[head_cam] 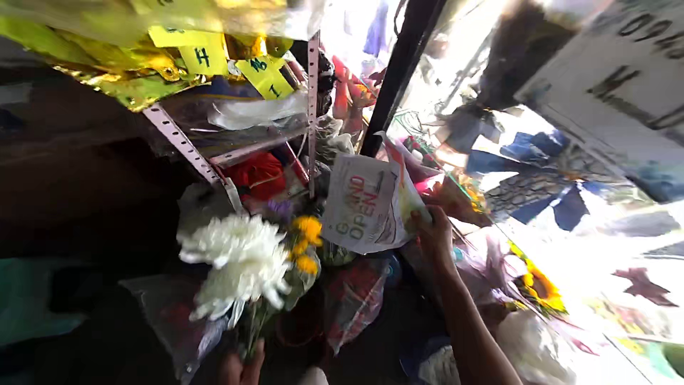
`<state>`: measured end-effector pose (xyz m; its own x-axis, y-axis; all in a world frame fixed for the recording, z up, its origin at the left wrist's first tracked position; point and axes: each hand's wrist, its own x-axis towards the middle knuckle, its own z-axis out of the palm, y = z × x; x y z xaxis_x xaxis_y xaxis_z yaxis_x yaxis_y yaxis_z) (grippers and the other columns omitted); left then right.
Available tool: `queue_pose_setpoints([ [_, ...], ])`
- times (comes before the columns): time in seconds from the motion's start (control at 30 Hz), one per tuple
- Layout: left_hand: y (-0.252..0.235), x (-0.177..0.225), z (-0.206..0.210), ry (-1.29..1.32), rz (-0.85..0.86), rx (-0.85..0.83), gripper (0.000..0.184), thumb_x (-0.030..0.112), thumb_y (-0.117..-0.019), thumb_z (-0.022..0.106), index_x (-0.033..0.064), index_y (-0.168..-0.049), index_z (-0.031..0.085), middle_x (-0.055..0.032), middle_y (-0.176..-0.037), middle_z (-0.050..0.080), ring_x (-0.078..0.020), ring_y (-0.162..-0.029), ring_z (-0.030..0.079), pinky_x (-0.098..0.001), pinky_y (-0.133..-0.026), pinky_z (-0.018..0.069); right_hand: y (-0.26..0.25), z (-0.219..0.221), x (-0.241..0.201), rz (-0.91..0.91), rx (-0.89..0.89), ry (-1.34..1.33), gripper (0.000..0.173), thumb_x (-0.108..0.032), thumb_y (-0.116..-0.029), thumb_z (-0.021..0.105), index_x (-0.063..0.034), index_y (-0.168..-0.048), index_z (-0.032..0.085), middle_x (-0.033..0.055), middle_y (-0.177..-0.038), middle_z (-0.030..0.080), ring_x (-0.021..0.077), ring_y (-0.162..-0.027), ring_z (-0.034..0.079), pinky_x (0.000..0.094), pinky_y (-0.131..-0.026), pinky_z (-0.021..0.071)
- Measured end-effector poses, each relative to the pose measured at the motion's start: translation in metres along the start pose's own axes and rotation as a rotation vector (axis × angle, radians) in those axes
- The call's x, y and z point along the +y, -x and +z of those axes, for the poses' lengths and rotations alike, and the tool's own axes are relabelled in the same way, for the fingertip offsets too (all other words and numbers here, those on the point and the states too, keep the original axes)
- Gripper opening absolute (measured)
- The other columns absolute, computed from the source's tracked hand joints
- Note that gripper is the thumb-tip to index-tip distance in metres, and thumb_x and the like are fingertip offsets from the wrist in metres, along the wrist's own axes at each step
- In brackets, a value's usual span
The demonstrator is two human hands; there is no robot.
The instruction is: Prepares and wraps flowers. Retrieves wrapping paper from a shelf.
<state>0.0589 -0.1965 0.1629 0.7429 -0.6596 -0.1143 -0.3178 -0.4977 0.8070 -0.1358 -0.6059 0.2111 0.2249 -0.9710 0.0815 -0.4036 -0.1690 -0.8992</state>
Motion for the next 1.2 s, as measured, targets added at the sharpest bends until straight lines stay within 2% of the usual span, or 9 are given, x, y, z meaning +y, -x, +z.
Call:
queue_pose_setpoints([
  [0.1,-0.017,0.072,0.015,-0.168,0.123,-0.019,0.061,0.033,-0.1011,0.058,-0.0085,-0.144,0.045,-0.0287,-0.121,0.066,-0.0393,-0.111,0.067,-0.0583,-0.098,0.052,0.123,-0.045,-0.003,0.084,0.034,-0.299,0.026,-0.013,-0.0978,0.065,0.0048,-0.117,0.061,0.0139,-0.1,0.069,0.0199,-0.086,0.071,0.0379,-0.075,0.0629],
  [0.23,0.028,0.116,0.065,-0.381,0.21,-0.323,0.052,0.02,-0.0993,0.061,-0.0024,-0.145,0.047,-0.028,-0.124,0.065,-0.0455,-0.109,0.067,-0.0645,-0.093,0.0519,0.301,-0.102,0.013,0.276,0.194,-0.447,0.019,-0.012,-0.1009,0.063,0.0041,-0.111,0.062,0.0149,-0.093,0.071,0.0222,-0.082,0.073,0.0389,-0.073,0.0641],
  [0.4,0.16,0.057,0.103,-0.715,0.234,-0.755,0.058,0.022,-0.097,0.061,0.0119,-0.151,0.044,-0.0216,-0.129,0.064,-0.0447,-0.107,0.067,-0.0664,-0.086,0.0527,0.496,-0.161,0.056,0.533,0.313,-0.495,0.022,-0.007,-0.1008,0.062,0.0046,-0.118,0.056,0.0165,-0.096,0.071,0.0236,-0.082,0.074,0.0398,-0.073,0.0648],
  [0.57,0.254,0.0,0.083,-0.754,0.043,-0.974,0.054,0.02,-0.0957,0.06,0.0059,-0.146,0.046,-0.0257,-0.124,0.065,-0.0455,-0.113,0.064,-0.0668,-0.091,0.0508,0.622,-0.192,0.067,0.508,0.248,-0.421,0.072,0.0,-0.0951,0.065,-0.0012,-0.154,0.023,0.0189,-0.109,0.071,0.0247,-0.088,0.075,0.038,-0.078,0.0651],
  [0.63,0.279,0.004,0.082,-0.74,0.066,-0.989,0.054,0.019,-0.0964,0.06,0.0053,-0.146,0.046,-0.0246,-0.126,0.064,-0.0438,-0.114,0.064,-0.0656,-0.092,0.0511,0.65,-0.199,0.059,0.469,0.163,-0.39,0.081,0.002,-0.0948,0.065,-0.0016,-0.159,0.016,0.0171,-0.104,0.073,0.0236,-0.085,0.075,0.0378,-0.076,0.0653],
  [0.77,0.319,-0.008,0.088,-0.764,0.232,-1.068,0.055,0.018,-0.0944,0.06,0.0089,-0.147,0.046,-0.0204,-0.134,0.061,-0.0423,-0.112,0.065,-0.0643,-0.089,0.0521,0.683,-0.208,0.045,0.324,0.075,-0.24,0.028,-0.001,-0.0972,0.062,0.0039,-0.124,0.066,0.0083,-0.107,0.073,0.0098,-0.082,0.069,0.0247,-0.072,0.0601],
  [0.93,0.358,-0.055,0.049,-0.78,0.333,-1.192,0.055,0.021,-0.0942,0.061,0.0113,-0.147,0.048,-0.0218,-0.133,0.061,-0.044,-0.11,0.065,-0.0647,-0.087,0.0518,0.676,-0.202,0.039,0.29,-0.003,-0.257,0.022,-0.007,-0.0984,0.063,0.0026,-0.117,0.069,0.0054,-0.094,0.072,0.0059,-0.065,0.059,0.0223,-0.057,0.0528],
  [1.07,0.373,-0.084,0.011,-0.679,0.191,-1.222,0.066,0.033,-0.0866,0.07,0.0093,-0.145,0.05,-0.0198,-0.135,0.06,-0.041,-0.117,0.062,-0.0653,-0.091,0.0499,0.644,-0.149,0.05,0.299,-0.206,-0.343,0.039,-0.013,-0.1,0.062,0.0062,-0.134,0.058,0.014,-0.113,0.071,0.0167,-0.095,0.07,0.0355,-0.086,0.0611],
  [1.2,0.383,-0.127,-0.027,-0.604,0.025,-1.184,0.072,0.063,-0.0927,0.06,0.008,-0.139,0.056,-0.019,-0.124,0.067,-0.0373,-0.118,0.064,-0.0614,-0.099,0.0493,0.618,-0.05,0.086,0.22,-0.838,0.159,0.073,-0.051,-0.1036,0.052,-0.015,-0.162,0.027,0.0133,-0.145,0.058,0.0239,-0.129,0.06,0.0468,-0.112,0.0477],
])
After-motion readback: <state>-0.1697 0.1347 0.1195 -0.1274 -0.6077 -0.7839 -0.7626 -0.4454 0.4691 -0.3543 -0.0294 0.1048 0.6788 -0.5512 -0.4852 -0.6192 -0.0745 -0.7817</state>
